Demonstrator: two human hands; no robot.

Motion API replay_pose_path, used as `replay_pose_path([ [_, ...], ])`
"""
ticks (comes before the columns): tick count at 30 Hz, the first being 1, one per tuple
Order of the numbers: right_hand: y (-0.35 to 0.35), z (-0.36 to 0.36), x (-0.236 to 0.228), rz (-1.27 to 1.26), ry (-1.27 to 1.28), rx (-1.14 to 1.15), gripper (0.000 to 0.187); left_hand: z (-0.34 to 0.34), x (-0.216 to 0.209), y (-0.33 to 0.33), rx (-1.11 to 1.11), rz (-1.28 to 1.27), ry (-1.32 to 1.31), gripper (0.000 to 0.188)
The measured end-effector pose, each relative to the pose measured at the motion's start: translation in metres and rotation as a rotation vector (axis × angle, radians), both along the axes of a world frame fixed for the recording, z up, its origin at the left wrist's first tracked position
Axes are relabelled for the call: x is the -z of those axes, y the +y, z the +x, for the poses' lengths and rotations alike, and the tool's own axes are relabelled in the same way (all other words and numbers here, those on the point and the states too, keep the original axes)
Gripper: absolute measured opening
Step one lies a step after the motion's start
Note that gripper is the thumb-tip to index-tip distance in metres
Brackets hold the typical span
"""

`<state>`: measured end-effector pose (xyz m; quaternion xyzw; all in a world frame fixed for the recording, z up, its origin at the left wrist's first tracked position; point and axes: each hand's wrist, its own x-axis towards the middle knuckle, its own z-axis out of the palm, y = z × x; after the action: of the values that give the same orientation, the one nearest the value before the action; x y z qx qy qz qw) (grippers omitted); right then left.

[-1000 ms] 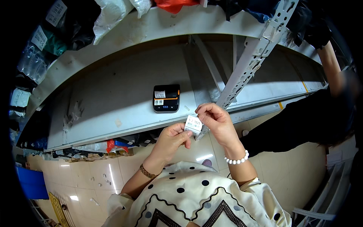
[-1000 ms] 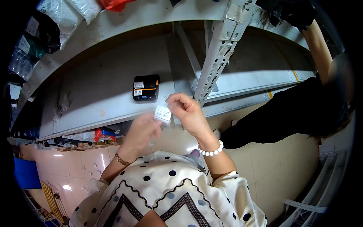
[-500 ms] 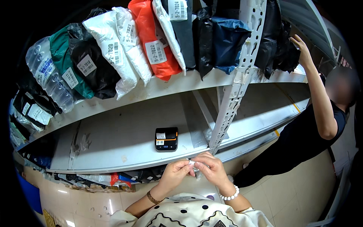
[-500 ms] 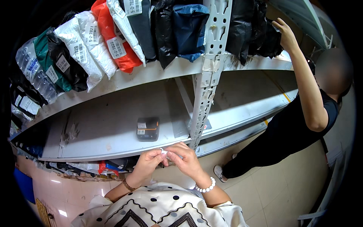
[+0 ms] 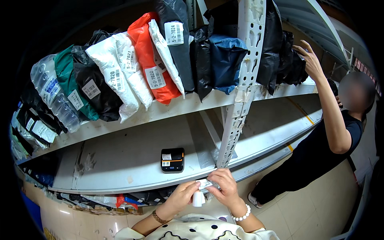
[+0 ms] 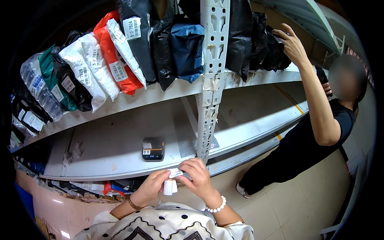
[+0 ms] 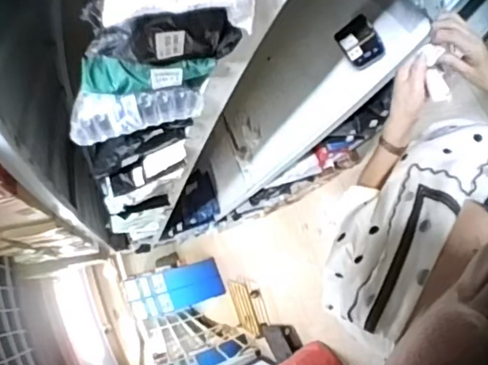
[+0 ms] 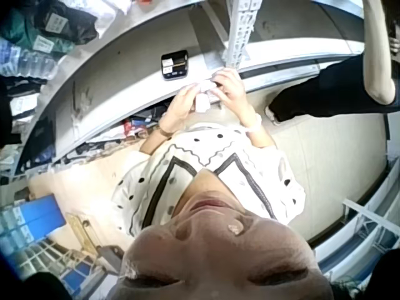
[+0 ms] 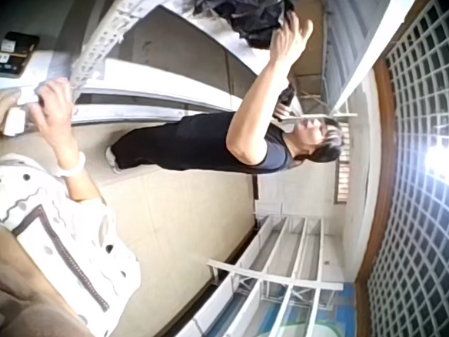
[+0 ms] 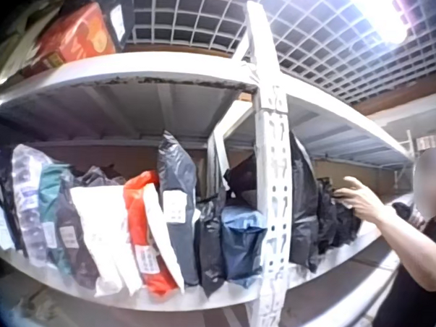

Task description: The person repeatedly picks up small printed labels, peels off the backing, and sticks them onto various plastic-wrapped packages on a metal shelf. They use a handheld label printer to print new labels as needed. The person also briefly walks through the store area while holding a tissue.

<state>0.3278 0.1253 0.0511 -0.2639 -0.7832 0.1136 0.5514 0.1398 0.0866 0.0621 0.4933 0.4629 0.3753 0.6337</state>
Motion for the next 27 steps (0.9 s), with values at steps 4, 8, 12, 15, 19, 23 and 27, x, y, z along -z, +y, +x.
replay_pose_path([
  [4, -0.007, 0.004, -0.003, -0.485, 0.105, -0.181, 0.037, 0.001, -0.002, -0.002, -0.022, 0.034, 0.044, 0.03],
  [8, -0.007, 0.008, 0.009, -0.952, 0.498, -0.569, 0.032, -0.004, 0.014, 0.0, -0.001, 0.169, 0.068, 0.031],
  [12, -0.001, 0.007, 0.01, -0.841, 0.455, -0.551, 0.013, 0.0, 0.016, 0.002, -0.003, 0.21, 0.13, 0.034],
  [15, 0.008, 0.011, 0.001, -0.568, 0.29, -0.375, 0.008, 0.007, 0.016, 0.004, 0.004, 0.129, 0.075, 0.028],
  [19, 0.025, 0.023, -0.033, -0.231, 0.179, -0.256, 0.007, 0.028, 0.003, 0.003, 0.005, 0.159, 0.023, 0.033],
  [23, 0.046, 0.039, -0.092, 0.053, 0.09, -0.29, 0.014, 0.043, 0.007, -0.003, -0.1, 0.153, 0.032, 0.035],
  [27, 0.062, 0.039, -0.158, 0.35, -0.018, -0.324, 0.023, 0.057, 0.015, -0.013, -0.167, 0.127, -0.004, 0.033],
])
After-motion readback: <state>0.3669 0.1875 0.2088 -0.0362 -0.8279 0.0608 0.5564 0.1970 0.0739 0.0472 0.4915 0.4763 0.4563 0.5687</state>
